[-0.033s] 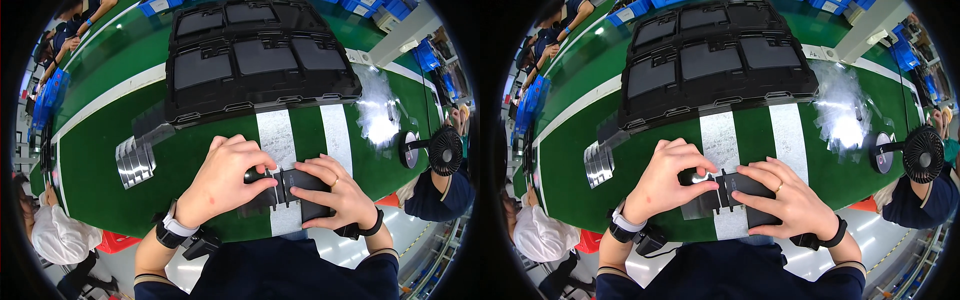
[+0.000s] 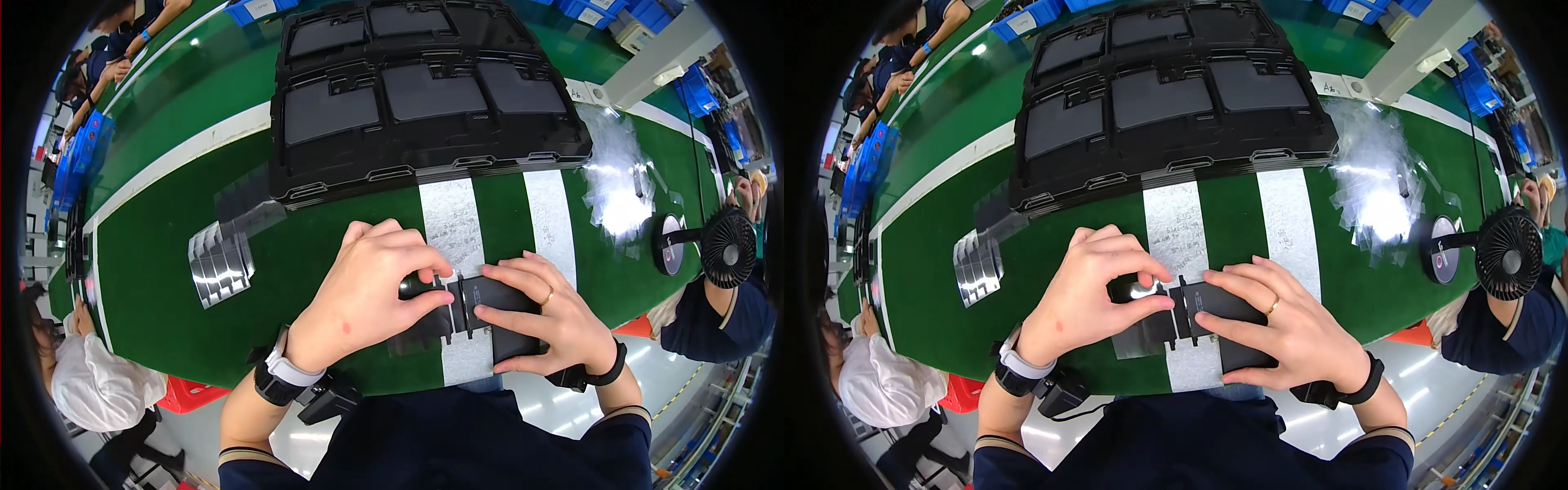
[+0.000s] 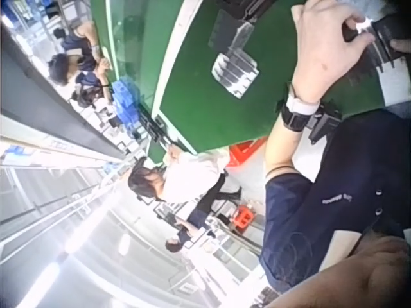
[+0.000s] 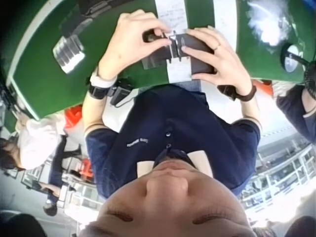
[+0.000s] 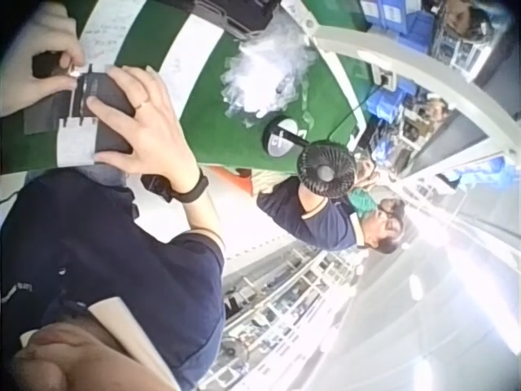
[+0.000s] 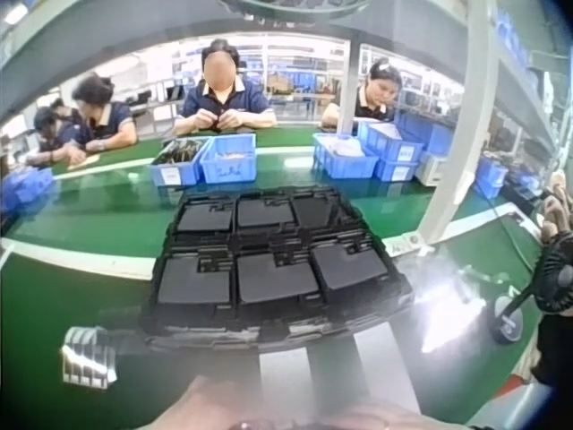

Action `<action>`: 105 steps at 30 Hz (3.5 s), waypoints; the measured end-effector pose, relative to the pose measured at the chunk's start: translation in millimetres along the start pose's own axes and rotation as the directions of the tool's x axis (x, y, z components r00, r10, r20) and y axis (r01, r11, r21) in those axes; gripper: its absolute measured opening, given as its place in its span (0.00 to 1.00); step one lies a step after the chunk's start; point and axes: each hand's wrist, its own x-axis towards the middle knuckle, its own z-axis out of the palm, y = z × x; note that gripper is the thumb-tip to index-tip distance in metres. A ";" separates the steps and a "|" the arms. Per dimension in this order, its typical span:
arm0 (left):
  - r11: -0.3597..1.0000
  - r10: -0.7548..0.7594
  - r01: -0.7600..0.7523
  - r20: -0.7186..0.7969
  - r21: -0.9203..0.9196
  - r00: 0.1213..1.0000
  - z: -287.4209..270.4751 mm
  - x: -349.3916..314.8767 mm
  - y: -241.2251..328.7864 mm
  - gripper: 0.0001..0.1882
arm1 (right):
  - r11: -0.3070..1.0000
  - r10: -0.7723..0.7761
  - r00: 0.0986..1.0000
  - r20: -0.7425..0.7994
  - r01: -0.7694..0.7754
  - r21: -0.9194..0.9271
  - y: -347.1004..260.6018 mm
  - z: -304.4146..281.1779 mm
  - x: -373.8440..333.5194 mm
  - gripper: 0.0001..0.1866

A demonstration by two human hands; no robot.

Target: The recorder is seen assembling small electronic components on a factory production line.

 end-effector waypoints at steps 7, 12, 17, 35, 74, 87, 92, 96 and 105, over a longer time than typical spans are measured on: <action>1.000 -0.009 0.009 0.008 0.002 1.000 -0.4 -0.4 1.1 0.11 | 1.000 -0.010 1.000 0.018 0.010 -0.021 -1.4 -1.5 0.3 0.31; 1.000 -0.004 0.004 0.008 0.001 1.000 -0.1 -0.6 0.5 0.11 | 1.000 -0.007 1.000 0.012 0.008 -0.015 -2.0 -1.2 0.6 0.31; 1.000 -0.003 0.003 0.013 0.007 1.000 -0.2 -0.2 -0.6 0.11 | 1.000 -0.001 1.000 0.017 0.001 -0.020 -1.6 -1.0 0.7 0.31; 0.748 -0.032 0.100 0.116 -0.656 0.993 -4.9 -6.1 -3.5 0.14 | 0.989 -0.144 0.865 -0.480 0.115 -0.089 -14.7 -19.7 71.2 0.45; 0.762 -0.134 -0.153 -0.383 -0.630 0.914 0.4 0.4 -12.8 0.14 | 0.440 0.334 0.891 -0.307 0.140 0.887 26.1 5.4 83.1 0.05; 0.726 -0.197 -0.084 -0.324 -0.682 0.925 -1.2 2.6 -10.9 0.13 | 0.518 0.342 0.906 -0.251 0.041 0.854 19.6 5.5 83.1 0.05; 0.743 -0.159 -0.122 -0.351 -0.658 0.923 -2.5 2.6 -9.6 0.11 | 0.716 0.173 0.968 -0.180 0.002 0.698 20.7 3.3 82.0 0.12; 0.741 -0.160 -0.135 -0.368 -0.658 0.916 -6.7 0.1 -7.2 0.10 | 0.708 0.202 0.957 -0.207 0.003 0.706 16.4 1.0 82.3 0.11; 0.881 0.071 -0.355 -0.655 -0.312 0.752 1.4 5.8 -9.0 0.05 | 0.871 0.157 0.891 -0.427 0.079 0.485 11.8 11.9 86.7 0.09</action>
